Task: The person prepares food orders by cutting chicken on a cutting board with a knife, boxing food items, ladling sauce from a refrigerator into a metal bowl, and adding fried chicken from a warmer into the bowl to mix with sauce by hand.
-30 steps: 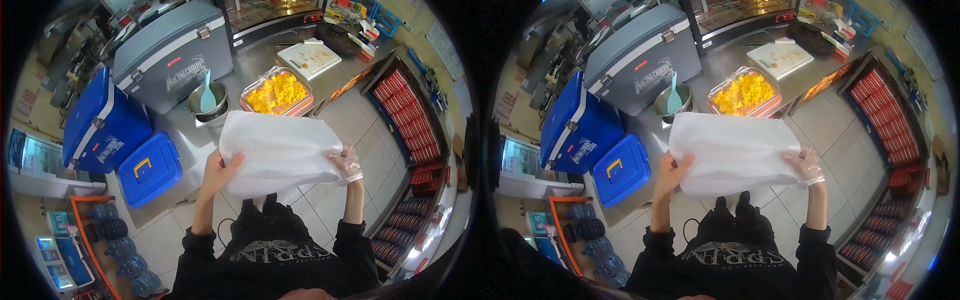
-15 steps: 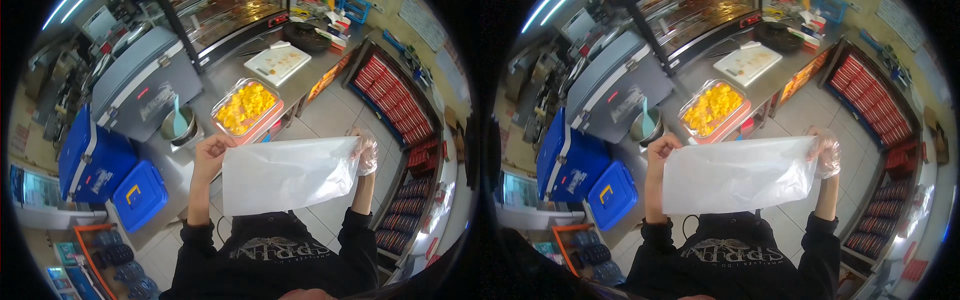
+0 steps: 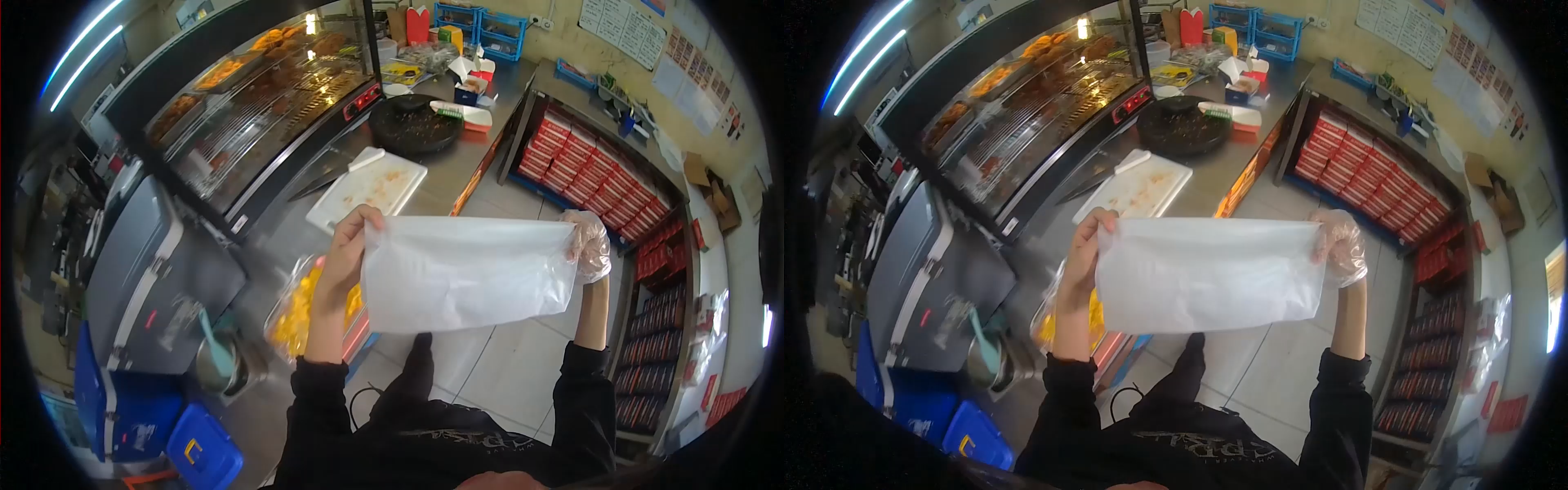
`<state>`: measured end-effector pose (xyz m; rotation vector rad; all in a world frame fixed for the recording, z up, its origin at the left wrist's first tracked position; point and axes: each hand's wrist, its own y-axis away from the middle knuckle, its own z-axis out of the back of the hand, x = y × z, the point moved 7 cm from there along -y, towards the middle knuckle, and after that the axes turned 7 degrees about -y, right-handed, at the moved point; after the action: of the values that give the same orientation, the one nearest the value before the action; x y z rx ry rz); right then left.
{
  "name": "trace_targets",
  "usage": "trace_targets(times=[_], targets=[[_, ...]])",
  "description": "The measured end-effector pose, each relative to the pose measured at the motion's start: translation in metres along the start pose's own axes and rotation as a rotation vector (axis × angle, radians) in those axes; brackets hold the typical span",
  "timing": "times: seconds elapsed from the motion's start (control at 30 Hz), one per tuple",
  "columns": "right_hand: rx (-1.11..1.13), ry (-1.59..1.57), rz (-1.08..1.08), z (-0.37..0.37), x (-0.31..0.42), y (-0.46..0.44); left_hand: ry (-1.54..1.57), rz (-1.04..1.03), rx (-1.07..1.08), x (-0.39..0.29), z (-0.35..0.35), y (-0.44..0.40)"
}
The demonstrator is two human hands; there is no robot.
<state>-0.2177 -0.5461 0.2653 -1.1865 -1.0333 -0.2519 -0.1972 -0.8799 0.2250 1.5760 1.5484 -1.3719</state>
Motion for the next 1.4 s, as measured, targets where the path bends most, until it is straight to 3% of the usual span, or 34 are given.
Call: trace_targets(times=[0.1, 0.27, 0.37, 0.43, 0.5, 0.57, 0.6, 0.7, 0.8, 0.9, 0.97, 1.03, 1.1, 1.17, 1.23, 1.3, 1.33, 1.37, 1.4], targets=[[0.006, -0.017, -0.045, 0.06, -0.026, -0.047, -0.021, -0.008, 0.088, 0.024, 0.005, -0.091], [-0.23, 0.015, -0.24, 0.173, -0.067, -0.082, 0.036, 0.111, 0.112, 0.065, -0.011, -0.219], [-0.305, -0.027, -0.21, 0.228, -0.078, -0.102, 0.082, 0.124, 0.145, 0.089, -0.031, -0.283], [-0.219, 0.262, -0.143, 0.28, -0.09, -0.105, -0.083, 0.109, 0.061, 0.1, -0.04, -0.319], [-0.161, 0.279, -0.082, 0.301, -0.095, -0.132, -0.14, 0.059, 0.017, 0.111, -0.05, -0.353], [-0.29, 0.432, -0.116, 0.343, -0.111, -0.138, -0.308, 0.006, 0.054, 0.125, -0.055, -0.385], [-0.195, 0.3, -0.115, 0.352, -0.117, -0.154, -0.325, 0.011, 0.046, 0.13, -0.058, -0.399], [-0.011, 0.25, -0.1, 0.39, -0.128, -0.193, -0.207, 0.008, -0.069, 0.145, -0.056, -0.447], [-0.203, 0.44, -0.108, 0.423, -0.136, -0.221, -0.12, 0.115, -0.016, 0.159, -0.061, -0.485], [-0.106, 0.417, -0.104, 0.454, -0.158, -0.252, 0.048, 0.22, -0.197, 0.159, -0.063, -0.518], [-0.08, 0.418, -0.084, 0.469, -0.175, -0.276, 0.238, 0.339, -0.043, 0.167, -0.066, -0.535], [-0.058, 0.431, -0.078, 0.478, -0.193, -0.294, 0.189, 0.331, -0.074, 0.173, -0.062, -0.557], [-0.001, 0.365, -0.044, 0.486, -0.213, -0.316, -0.289, 0.264, -0.174, 0.176, -0.042, -0.585], [0.064, 0.299, 0.014, 0.497, -0.233, -0.329, -0.174, 0.237, -0.273, 0.184, -0.027, -0.61], [0.167, 0.28, -0.01, 0.51, -0.25, -0.345, -0.34, 0.213, -0.34, 0.18, -0.017, -0.629], [0.442, 0.625, -0.289, 0.492, -0.261, -0.357, -0.367, 0.145, -0.384, 0.171, -0.02, -0.639], [0.525, 0.581, -0.338, 0.507, -0.266, -0.358, -0.405, 0.058, -0.415, 0.158, -0.023, -0.643], [0.533, 0.565, -0.325, 0.503, -0.265, -0.368, -0.419, 0.056, -0.431, 0.149, -0.024, -0.645], [0.116, 0.266, -0.32, 0.516, -0.256, -0.388, -0.709, 0.036, -0.401, 0.137, -0.033, -0.645]])
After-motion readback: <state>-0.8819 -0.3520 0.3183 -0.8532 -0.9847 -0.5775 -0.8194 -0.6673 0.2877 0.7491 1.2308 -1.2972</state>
